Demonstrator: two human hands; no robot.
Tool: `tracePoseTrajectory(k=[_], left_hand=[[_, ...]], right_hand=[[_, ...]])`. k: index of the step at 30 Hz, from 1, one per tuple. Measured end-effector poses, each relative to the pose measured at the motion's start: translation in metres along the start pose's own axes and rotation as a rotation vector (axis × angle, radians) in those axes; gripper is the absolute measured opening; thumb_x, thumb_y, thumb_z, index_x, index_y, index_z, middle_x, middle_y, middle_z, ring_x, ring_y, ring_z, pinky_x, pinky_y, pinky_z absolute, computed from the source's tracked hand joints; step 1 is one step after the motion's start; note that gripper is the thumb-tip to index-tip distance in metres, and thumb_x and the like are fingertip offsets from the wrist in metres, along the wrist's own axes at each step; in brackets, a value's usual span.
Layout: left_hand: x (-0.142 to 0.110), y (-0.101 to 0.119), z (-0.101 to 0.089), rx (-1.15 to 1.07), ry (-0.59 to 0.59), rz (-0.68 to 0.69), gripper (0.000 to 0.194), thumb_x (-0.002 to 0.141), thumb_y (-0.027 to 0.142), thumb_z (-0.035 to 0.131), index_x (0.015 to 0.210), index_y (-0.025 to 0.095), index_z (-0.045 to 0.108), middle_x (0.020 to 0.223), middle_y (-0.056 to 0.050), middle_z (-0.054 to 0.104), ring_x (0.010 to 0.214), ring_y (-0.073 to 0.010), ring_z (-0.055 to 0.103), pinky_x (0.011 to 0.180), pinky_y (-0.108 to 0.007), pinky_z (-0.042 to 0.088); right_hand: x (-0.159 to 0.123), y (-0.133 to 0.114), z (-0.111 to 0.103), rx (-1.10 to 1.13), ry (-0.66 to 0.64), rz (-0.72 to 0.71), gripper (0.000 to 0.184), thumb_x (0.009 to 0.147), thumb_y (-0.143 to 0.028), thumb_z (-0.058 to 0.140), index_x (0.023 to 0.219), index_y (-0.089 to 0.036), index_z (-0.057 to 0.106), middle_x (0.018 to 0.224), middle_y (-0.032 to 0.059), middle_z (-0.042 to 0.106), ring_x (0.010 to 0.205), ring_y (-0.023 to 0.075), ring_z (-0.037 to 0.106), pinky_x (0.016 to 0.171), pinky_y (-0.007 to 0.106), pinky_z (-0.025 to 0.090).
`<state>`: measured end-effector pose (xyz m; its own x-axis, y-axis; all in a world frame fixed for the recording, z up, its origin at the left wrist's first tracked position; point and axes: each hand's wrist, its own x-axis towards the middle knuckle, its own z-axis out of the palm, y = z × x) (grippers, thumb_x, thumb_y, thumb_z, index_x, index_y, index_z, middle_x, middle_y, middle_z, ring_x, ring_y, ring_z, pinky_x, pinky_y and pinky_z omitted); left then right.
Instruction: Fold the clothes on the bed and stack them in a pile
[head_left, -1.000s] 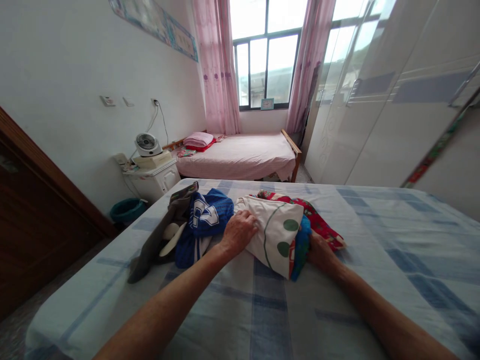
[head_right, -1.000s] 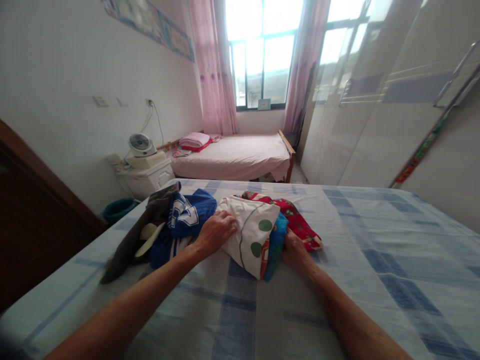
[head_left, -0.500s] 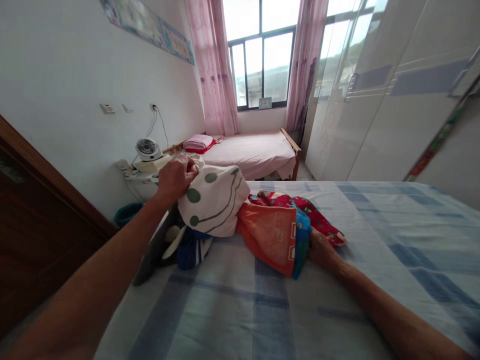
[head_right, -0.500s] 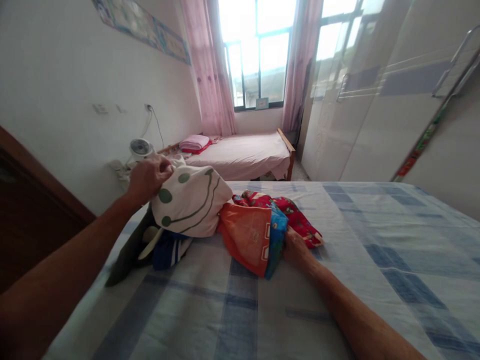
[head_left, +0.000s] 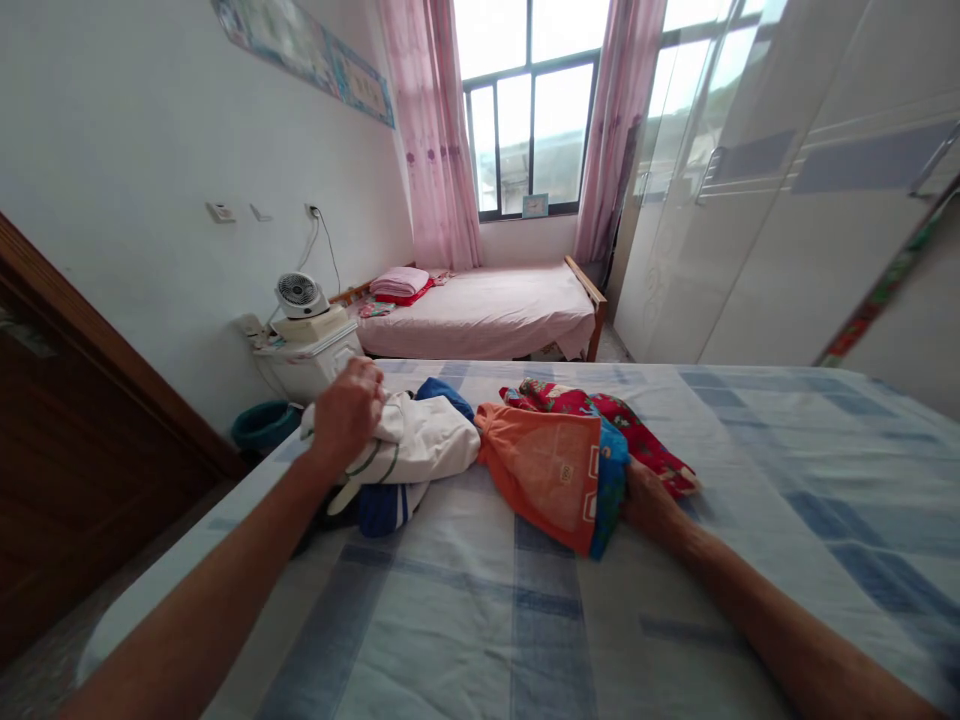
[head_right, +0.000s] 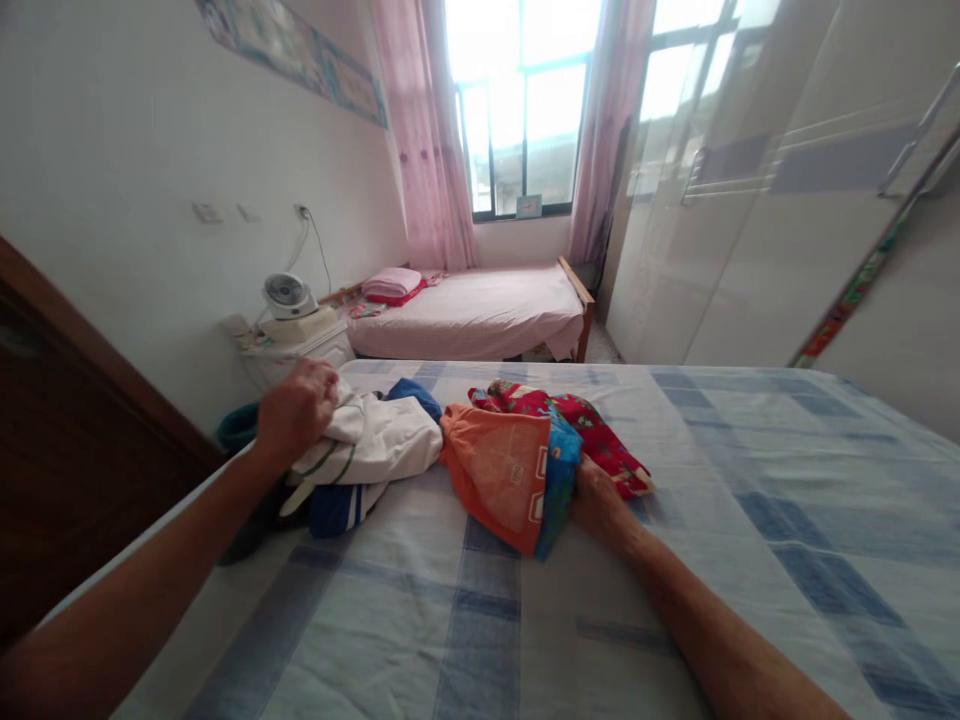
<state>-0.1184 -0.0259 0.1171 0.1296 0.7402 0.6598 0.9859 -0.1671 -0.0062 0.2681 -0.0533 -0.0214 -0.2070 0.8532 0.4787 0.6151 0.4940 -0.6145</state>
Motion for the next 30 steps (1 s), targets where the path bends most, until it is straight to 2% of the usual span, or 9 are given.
tracePoseTrajectory(k=[4, 7, 10, 12, 14, 17, 20, 25, 30], left_hand=[[-0.04, 0.075, 0.034, -0.262, -0.154, 0.286, 0.024, 0.088, 0.02, 0.042, 0.105, 0.018, 0.058, 0.114, -0.007, 0.058, 0.106, -0.0199, 0.055, 0.091, -0.032, 0.046], [-0.051, 0.124, 0.054, -0.463, -0.256, 0.353, 0.034, 0.086, 0.027, 0.049, 0.119, 0.018, 0.052, 0.122, -0.007, 0.055, 0.11, -0.0185, 0.054, 0.093, -0.029, 0.045], [-0.051, 0.152, 0.076, -0.501, -0.345, 0.333, 0.025, 0.085, 0.026, 0.052, 0.108, 0.018, 0.058, 0.111, -0.007, 0.059, 0.103, -0.0192, 0.056, 0.089, -0.03, 0.047], [-0.051, 0.159, 0.088, -0.474, -0.38, 0.301, 0.016, 0.086, 0.021, 0.048, 0.092, 0.017, 0.062, 0.098, -0.007, 0.062, 0.096, -0.0192, 0.058, 0.087, -0.031, 0.047], [-0.052, 0.16, 0.093, -0.468, -0.381, 0.276, 0.018, 0.086, 0.017, 0.045, 0.084, 0.016, 0.062, 0.092, -0.007, 0.062, 0.094, -0.0192, 0.057, 0.086, -0.031, 0.046], [-0.06, 0.157, 0.089, -0.557, -0.329, 0.302, 0.02, 0.084, 0.022, 0.051, 0.101, 0.017, 0.06, 0.106, -0.008, 0.06, 0.101, -0.0201, 0.055, 0.091, -0.032, 0.044], [-0.068, 0.155, 0.083, -0.622, -0.339, 0.379, 0.041, 0.078, 0.031, 0.062, 0.115, 0.016, 0.053, 0.119, -0.009, 0.054, 0.107, -0.0218, 0.051, 0.095, -0.033, 0.042], [-0.07, 0.166, 0.088, -0.494, -0.401, 0.364, 0.02, 0.082, 0.033, 0.057, 0.093, 0.016, 0.059, 0.1, -0.008, 0.059, 0.096, -0.0228, 0.054, 0.088, -0.035, 0.044], [-0.067, 0.167, 0.097, -0.555, -0.395, 0.321, 0.009, 0.082, 0.02, 0.052, 0.079, 0.017, 0.06, 0.086, -0.005, 0.061, 0.085, -0.0187, 0.056, 0.08, -0.03, 0.045]], right_hand=[[-0.001, 0.003, 0.001, 0.007, 0.004, 0.008, 0.021, 0.065, -0.016, 0.049, 0.084, -0.021, 0.058, 0.083, 0.0076, 0.067, 0.081, 0.025, 0.064, 0.077, 0.037, 0.053], [-0.002, 0.007, 0.002, -0.021, 0.001, 0.037, 0.022, 0.066, -0.015, 0.047, 0.085, -0.02, 0.058, 0.083, 0.0084, 0.066, 0.078, 0.0251, 0.064, 0.074, 0.038, 0.053], [-0.003, 0.008, 0.002, -0.055, -0.027, 0.048, 0.02, 0.067, -0.016, 0.048, 0.084, -0.019, 0.058, 0.085, 0.0108, 0.067, 0.076, 0.0264, 0.064, 0.071, 0.039, 0.053], [-0.003, 0.008, 0.001, -0.066, -0.04, 0.044, 0.021, 0.067, -0.017, 0.05, 0.087, -0.018, 0.059, 0.087, 0.011, 0.067, 0.078, 0.0263, 0.064, 0.072, 0.039, 0.054], [-0.003, 0.008, 0.002, -0.066, -0.042, 0.028, 0.025, 0.068, -0.016, 0.051, 0.091, -0.018, 0.059, 0.091, 0.0114, 0.067, 0.08, 0.0255, 0.064, 0.073, 0.038, 0.054], [-0.003, 0.013, 0.003, -0.067, -0.033, 0.003, 0.024, 0.069, -0.016, 0.048, 0.09, -0.017, 0.06, 0.093, 0.0131, 0.067, 0.079, 0.025, 0.064, 0.073, 0.039, 0.054], [-0.003, 0.02, 0.006, -0.078, -0.021, -0.009, 0.023, 0.07, -0.017, 0.047, 0.088, -0.018, 0.061, 0.091, 0.0119, 0.067, 0.08, 0.0256, 0.064, 0.075, 0.041, 0.054], [-0.002, 0.027, 0.009, -0.081, 0.02, -0.025, 0.031, 0.072, -0.021, 0.049, 0.099, -0.016, 0.063, 0.098, 0.0136, 0.067, 0.095, 0.0285, 0.062, 0.088, 0.044, 0.049], [-0.002, 0.022, 0.008, -0.092, 0.002, -0.011, 0.031, 0.071, -0.021, 0.05, 0.098, -0.015, 0.063, 0.091, 0.0131, 0.069, 0.089, 0.0288, 0.064, 0.08, 0.042, 0.053]])
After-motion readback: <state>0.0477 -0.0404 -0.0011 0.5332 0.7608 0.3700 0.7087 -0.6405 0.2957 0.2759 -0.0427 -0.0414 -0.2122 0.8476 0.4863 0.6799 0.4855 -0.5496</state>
